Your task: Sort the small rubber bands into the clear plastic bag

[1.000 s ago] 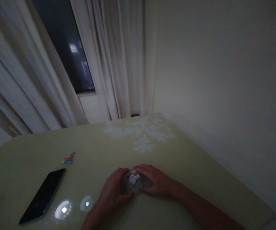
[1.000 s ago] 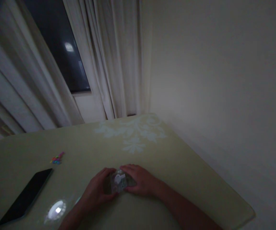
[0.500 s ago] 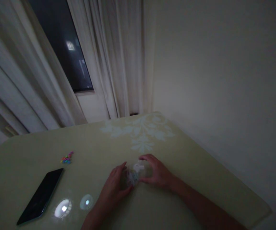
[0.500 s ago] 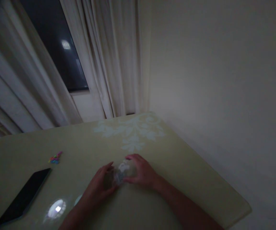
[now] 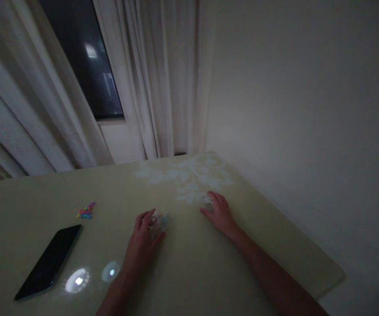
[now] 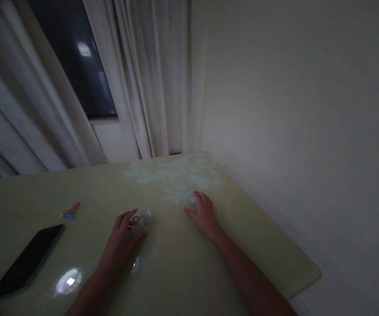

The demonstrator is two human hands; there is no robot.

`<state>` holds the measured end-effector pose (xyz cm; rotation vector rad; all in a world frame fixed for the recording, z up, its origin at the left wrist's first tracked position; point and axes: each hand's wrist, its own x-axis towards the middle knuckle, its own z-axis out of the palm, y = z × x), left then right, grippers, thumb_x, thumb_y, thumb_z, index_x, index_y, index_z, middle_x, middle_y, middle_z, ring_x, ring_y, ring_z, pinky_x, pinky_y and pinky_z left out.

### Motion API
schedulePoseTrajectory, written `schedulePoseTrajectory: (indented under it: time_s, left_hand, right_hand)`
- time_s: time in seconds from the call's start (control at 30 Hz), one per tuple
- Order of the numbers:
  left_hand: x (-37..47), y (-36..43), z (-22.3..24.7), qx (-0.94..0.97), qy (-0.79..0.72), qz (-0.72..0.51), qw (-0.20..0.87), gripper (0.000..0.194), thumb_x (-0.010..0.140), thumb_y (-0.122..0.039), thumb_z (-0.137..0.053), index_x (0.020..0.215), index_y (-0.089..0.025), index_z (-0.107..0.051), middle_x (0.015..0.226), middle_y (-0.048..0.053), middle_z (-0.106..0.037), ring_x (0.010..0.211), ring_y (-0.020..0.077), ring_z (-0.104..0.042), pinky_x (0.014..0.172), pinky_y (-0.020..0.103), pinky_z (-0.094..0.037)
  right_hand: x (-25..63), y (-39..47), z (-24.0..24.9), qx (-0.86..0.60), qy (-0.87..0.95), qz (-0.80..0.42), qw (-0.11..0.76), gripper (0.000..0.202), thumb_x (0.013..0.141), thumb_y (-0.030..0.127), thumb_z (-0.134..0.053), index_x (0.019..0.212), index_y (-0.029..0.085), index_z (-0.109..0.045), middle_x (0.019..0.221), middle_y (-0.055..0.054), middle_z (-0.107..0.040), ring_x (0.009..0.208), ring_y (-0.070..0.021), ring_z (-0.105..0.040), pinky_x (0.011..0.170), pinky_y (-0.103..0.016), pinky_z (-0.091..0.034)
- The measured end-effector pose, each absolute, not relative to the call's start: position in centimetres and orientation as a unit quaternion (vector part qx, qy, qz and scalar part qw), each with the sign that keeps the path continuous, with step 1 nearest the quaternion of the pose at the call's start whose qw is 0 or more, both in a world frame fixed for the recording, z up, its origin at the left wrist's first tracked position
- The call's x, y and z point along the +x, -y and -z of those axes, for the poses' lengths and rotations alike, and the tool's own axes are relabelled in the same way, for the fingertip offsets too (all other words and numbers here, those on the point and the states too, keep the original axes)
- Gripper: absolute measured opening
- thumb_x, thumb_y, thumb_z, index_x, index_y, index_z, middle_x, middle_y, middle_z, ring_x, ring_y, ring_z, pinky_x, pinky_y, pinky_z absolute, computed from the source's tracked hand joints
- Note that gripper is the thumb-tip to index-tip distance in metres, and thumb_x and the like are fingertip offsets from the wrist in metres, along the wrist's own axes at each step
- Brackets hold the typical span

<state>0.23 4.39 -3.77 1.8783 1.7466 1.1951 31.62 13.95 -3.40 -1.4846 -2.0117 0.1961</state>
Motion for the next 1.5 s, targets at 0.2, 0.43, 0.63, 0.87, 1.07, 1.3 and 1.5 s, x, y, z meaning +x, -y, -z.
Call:
schedulePoseTrajectory:
  time_s: [0.2, 0.43, 0.63, 0.87, 1.07, 1.3, 1.5]
  left_hand:
    - [-0.3, -4.5, 3.5, 0.685, -0.592, -0.421, 0.057, 0.066, 0.093, -0.016, -0.058, 0.156, -0.029, -0.044, 0.151, 0.012, -0.055, 0.13, 0.0293, -0.062, 0.108, 0.047, -0.055]
    - [-1.4, -4.9, 4.1, 0.755, -0.538, -0.367, -0.078, 0.079, 0.093, -0.002, -0.05, 0.165, -0.027, -0.031, 0.156, 0.014, -0.055, 0.13, 0.0299, -0.06, 0.104, 0.045, -0.054]
    - [-0.8, -4.7, 3.9, 0.796, -0.512, -0.307, -0.103, 0.075, 0.092, 0.0, -0.047, 0.162, -0.025, -0.039, 0.16, 0.01, -0.053, 0.115, 0.0266, -0.063, 0.101, 0.038, -0.053]
    - [-1.0, -4.3, 3.5, 0.762, -0.554, -0.333, -0.038, 0.067, 0.093, -0.005, -0.046, 0.155, -0.029, -0.052, 0.162, 0.009, -0.051, 0.119, 0.0305, -0.062, 0.105, 0.045, -0.049]
    - [-1.5, -4.4, 2.8, 0.688, -0.597, -0.411, -0.038, 0.069, 0.092, -0.007, -0.048, 0.156, -0.031, -0.045, 0.159, 0.01, -0.05, 0.137, 0.0314, -0.052, 0.11, 0.051, -0.046]
    - [-1.8, -4.3, 1.4, 0.616, -0.619, -0.487, 0.022, 0.066, 0.088, -0.02, -0.057, 0.152, -0.031, -0.048, 0.154, 0.011, -0.047, 0.133, 0.0332, -0.052, 0.09, 0.045, -0.06]
    - [-2.8, -4.5, 1.8, 0.554, -0.647, -0.521, 0.059, 0.069, 0.083, -0.031, -0.065, 0.15, -0.028, -0.051, 0.155, 0.013, -0.04, 0.126, 0.0335, -0.056, 0.088, 0.047, -0.063]
  right_hand:
    - [23.9, -10.7, 1.8, -0.413, 0.846, -0.245, 0.232, 0.092, 0.085, 0.056, -0.079, 0.158, 0.014, -0.041, 0.158, -0.02, -0.047, 0.147, -0.0329, -0.044, 0.123, -0.049, -0.035]
    - [17.3, -11.7, 2.4, -0.401, 0.859, -0.242, 0.207, 0.106, 0.079, 0.056, -0.083, 0.162, 0.012, -0.034, 0.159, -0.024, -0.046, 0.145, -0.0397, -0.046, 0.121, -0.054, -0.034]
    - [17.4, -11.4, 3.3, -0.363, 0.876, -0.197, 0.248, 0.074, 0.085, 0.057, -0.078, 0.145, 0.018, -0.055, 0.141, -0.015, -0.064, 0.129, -0.0325, -0.058, 0.113, -0.047, -0.041]
    - [17.5, -11.6, 3.6, -0.343, 0.885, -0.192, 0.25, 0.076, 0.087, 0.062, -0.075, 0.146, 0.019, -0.051, 0.145, -0.014, -0.062, 0.133, -0.032, -0.055, 0.115, -0.047, -0.039]
    - [17.4, -11.5, 3.3, -0.367, 0.878, -0.2, 0.233, 0.089, 0.087, 0.068, -0.072, 0.154, 0.016, -0.046, 0.151, -0.018, -0.057, 0.138, -0.0344, -0.051, 0.118, -0.05, -0.036]
    - [17.9, -10.5, 1.7, -0.283, 0.929, -0.166, 0.172, 0.064, 0.102, 0.059, -0.058, 0.157, 0.03, -0.046, 0.167, -0.012, -0.039, 0.15, -0.0291, -0.041, 0.121, -0.047, -0.033]
    - [17.7, -10.3, 1.3, -0.282, 0.933, -0.142, 0.174, 0.043, 0.104, 0.051, -0.06, 0.14, 0.029, -0.062, 0.154, -0.009, -0.056, 0.138, -0.0265, -0.052, 0.116, -0.044, -0.038]
